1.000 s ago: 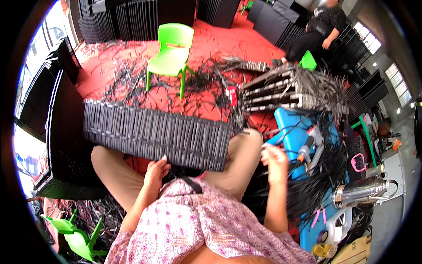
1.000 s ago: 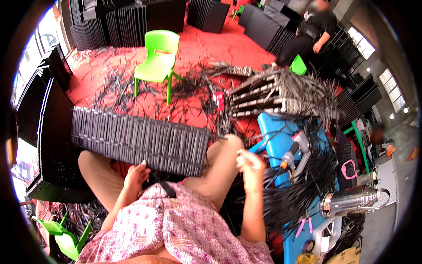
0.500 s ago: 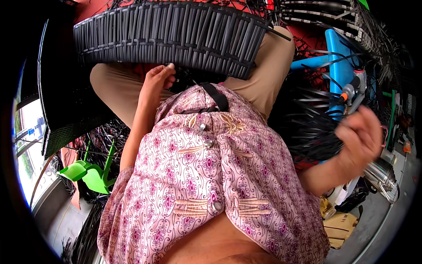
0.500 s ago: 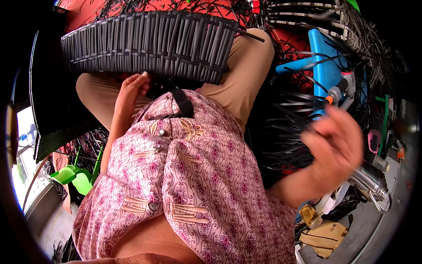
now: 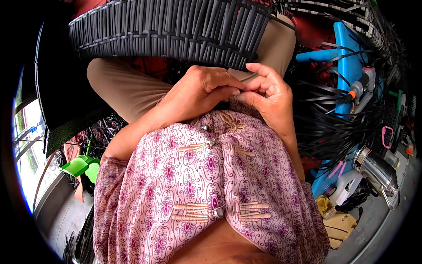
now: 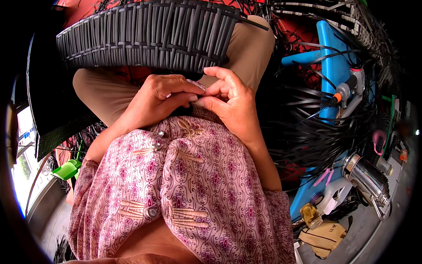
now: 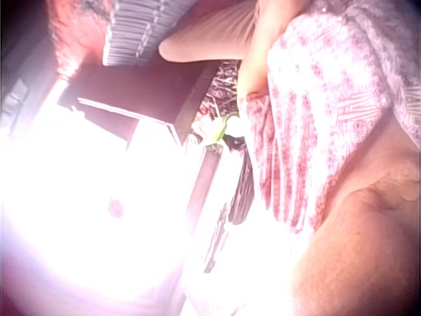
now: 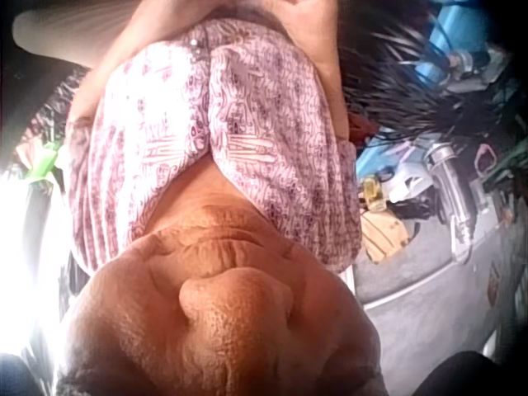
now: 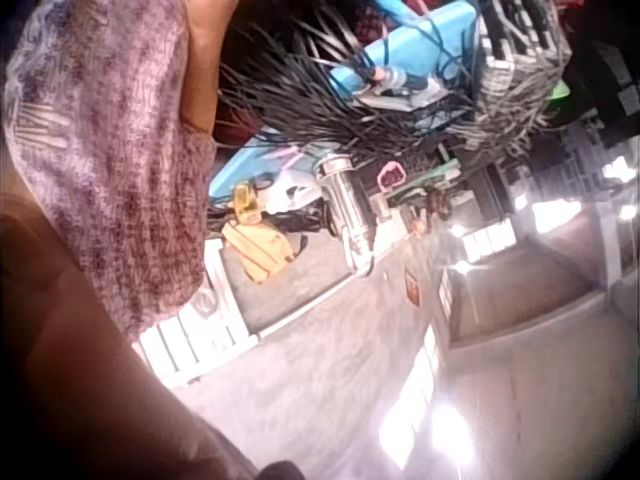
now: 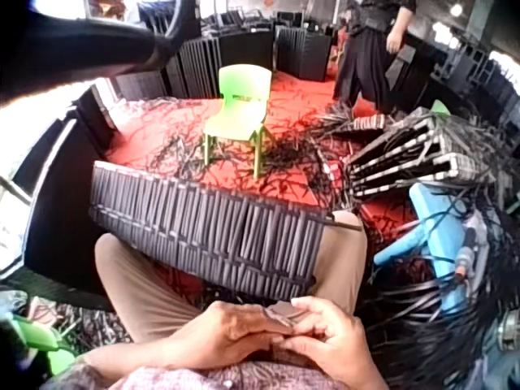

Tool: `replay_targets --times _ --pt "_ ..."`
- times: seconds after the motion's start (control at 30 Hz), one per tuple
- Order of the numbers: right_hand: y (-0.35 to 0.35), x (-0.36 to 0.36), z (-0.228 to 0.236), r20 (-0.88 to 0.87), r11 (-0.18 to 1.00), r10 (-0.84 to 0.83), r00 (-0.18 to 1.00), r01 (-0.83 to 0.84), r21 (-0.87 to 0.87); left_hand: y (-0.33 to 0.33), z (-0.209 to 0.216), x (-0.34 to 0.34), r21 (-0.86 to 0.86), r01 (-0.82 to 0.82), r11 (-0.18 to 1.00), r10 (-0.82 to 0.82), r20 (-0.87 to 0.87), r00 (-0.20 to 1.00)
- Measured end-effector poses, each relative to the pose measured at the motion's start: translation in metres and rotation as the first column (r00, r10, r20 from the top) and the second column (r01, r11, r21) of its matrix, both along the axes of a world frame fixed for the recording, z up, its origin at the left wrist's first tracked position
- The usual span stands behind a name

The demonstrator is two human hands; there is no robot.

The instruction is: The person weaves black plastic strips into the frame of a chair seat. They sit cross-legged on the floor, threading the strips through the existing weave and adjusting the tension.

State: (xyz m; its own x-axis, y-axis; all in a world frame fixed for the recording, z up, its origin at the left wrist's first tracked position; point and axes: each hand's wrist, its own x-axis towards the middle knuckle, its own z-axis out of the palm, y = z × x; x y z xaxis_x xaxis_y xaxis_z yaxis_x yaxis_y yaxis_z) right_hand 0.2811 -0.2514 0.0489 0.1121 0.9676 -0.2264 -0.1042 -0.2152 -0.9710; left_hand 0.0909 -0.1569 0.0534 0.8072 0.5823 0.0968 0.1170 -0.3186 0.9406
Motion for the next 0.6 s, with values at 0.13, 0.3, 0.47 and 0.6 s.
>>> replay_targets --times 0.13,0.3,0.47,0.6 --pt "-0.003 0.007 -0.006 0.253 0.997 0.075 0.965 -0.079 0.006 0.0 -0.003 0.005 -0.026 -0.062 0.998 0.06 -0.08 0.995" --pt "-0.012 0.014 -0.012 0.452 0.995 0.068 0.889 -0.096 0.04 0.0 -0.002 0.008 -0.094 -0.096 0.991 0.084 -0.131 0.988" --pt "-0.016 0.014 -0.022 0.485 0.997 0.012 0.874 -0.049 0.065 0.003 -0.007 0.013 -0.087 -0.054 0.995 0.042 -0.135 0.99" --pt "-0.019 0.019 -0.025 0.579 0.983 -0.128 0.805 0.024 0.184 0.021 -0.02 0.022 -0.232 -0.106 0.967 0.086 -0.095 0.992"
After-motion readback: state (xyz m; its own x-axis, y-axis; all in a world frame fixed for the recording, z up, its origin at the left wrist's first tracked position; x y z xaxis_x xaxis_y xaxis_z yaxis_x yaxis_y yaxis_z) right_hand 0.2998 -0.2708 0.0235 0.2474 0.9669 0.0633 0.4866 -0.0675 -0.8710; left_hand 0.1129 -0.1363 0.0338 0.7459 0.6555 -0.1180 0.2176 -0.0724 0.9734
